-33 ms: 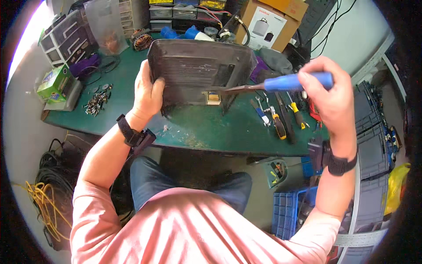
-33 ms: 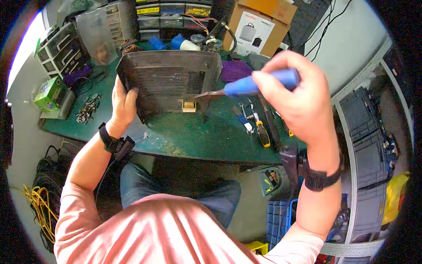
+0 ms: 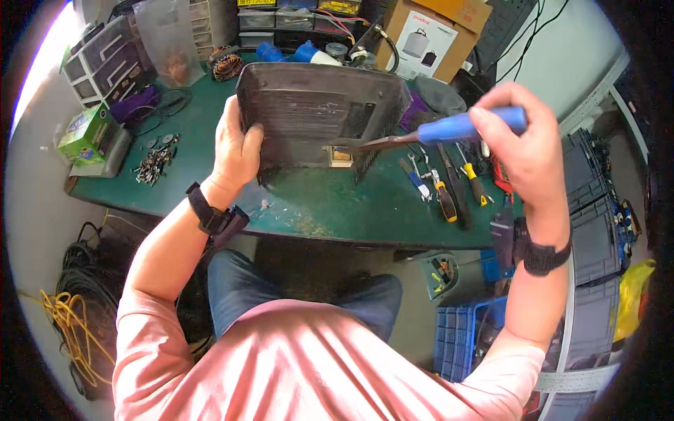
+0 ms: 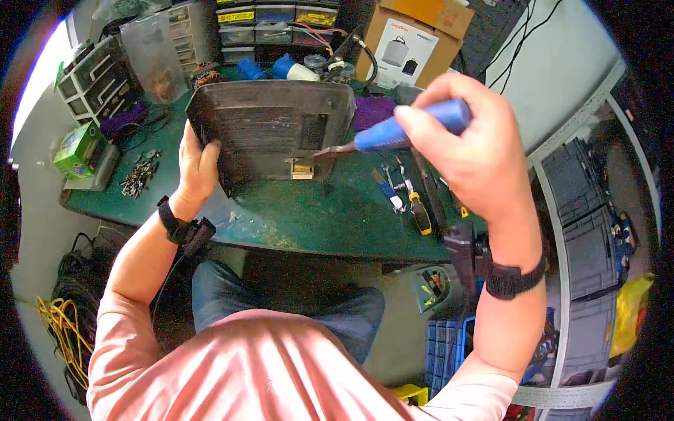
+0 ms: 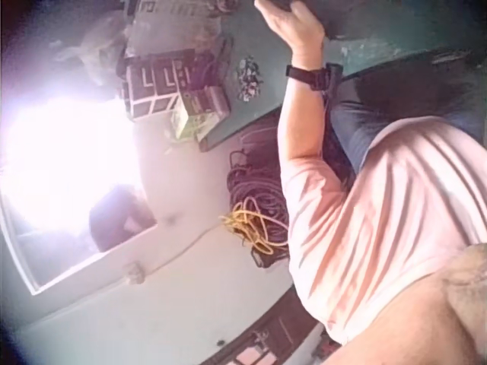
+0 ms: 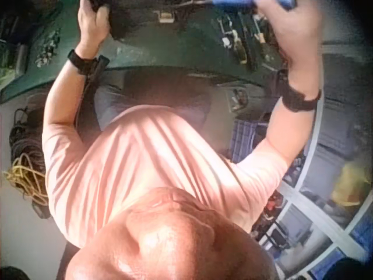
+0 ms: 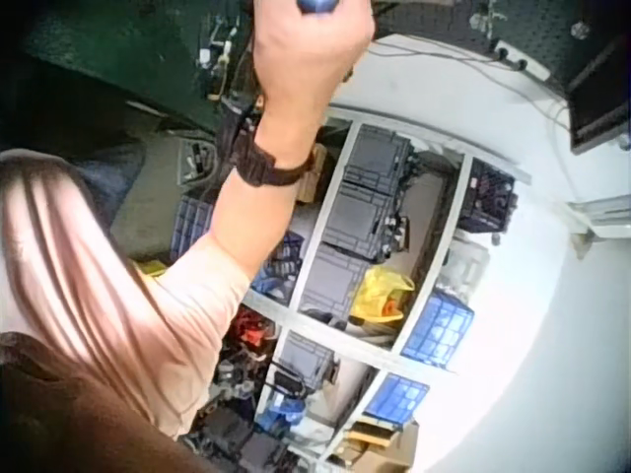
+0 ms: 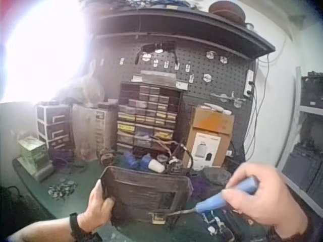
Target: The person organizes a workbench, then uses a chisel and hammer to pry and remove a small component from a black plastic housing. They repeatedly strike the chisel to loosen the part and inspect the housing throughout the process.
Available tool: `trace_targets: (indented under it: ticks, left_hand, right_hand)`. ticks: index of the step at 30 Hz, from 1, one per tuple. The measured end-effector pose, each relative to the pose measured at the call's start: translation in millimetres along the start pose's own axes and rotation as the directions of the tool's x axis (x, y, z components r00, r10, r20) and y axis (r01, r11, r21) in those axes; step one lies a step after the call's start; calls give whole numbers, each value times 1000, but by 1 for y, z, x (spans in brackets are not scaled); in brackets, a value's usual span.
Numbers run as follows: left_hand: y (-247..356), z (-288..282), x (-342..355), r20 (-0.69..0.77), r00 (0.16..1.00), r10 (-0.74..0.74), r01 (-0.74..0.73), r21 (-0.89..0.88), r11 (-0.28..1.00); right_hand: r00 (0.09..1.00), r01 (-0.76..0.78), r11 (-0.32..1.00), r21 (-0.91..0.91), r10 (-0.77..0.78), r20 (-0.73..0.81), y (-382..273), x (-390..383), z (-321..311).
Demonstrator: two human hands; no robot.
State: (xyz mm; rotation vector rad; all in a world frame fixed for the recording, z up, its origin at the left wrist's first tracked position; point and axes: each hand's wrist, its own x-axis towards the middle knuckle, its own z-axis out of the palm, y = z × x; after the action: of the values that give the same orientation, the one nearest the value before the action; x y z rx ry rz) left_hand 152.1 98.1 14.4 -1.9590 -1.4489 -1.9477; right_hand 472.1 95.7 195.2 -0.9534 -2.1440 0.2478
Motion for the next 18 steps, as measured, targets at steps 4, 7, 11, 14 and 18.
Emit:
trace_targets:
  ticks: [4,7,11,14,18]
  left_hand:
    - [0,-2,-1,9,1000,-25,25,-70,997]
    - [1,-1,0,21,999,-33,35,-91,995]
    - [3,0,-1,-6,1000,-13,12,-70,997]
    - [0,0,-2,7,999,-45,45,-105,993]
    - [-2,-1,-2,3,999,-42,43,-76,996]
  right_hand:
    - [996,-12,999,33,9,88,-1,18,15]
    - [994,-9,1000,6,8,105,-2,25,20]
    - [990,-23,1000,15,20,143,-1,34,23]
    - [989,7,999,-40,-1,151,-3,39,26]
    - [980,-6,995,-102,26,199,-8,44,28]
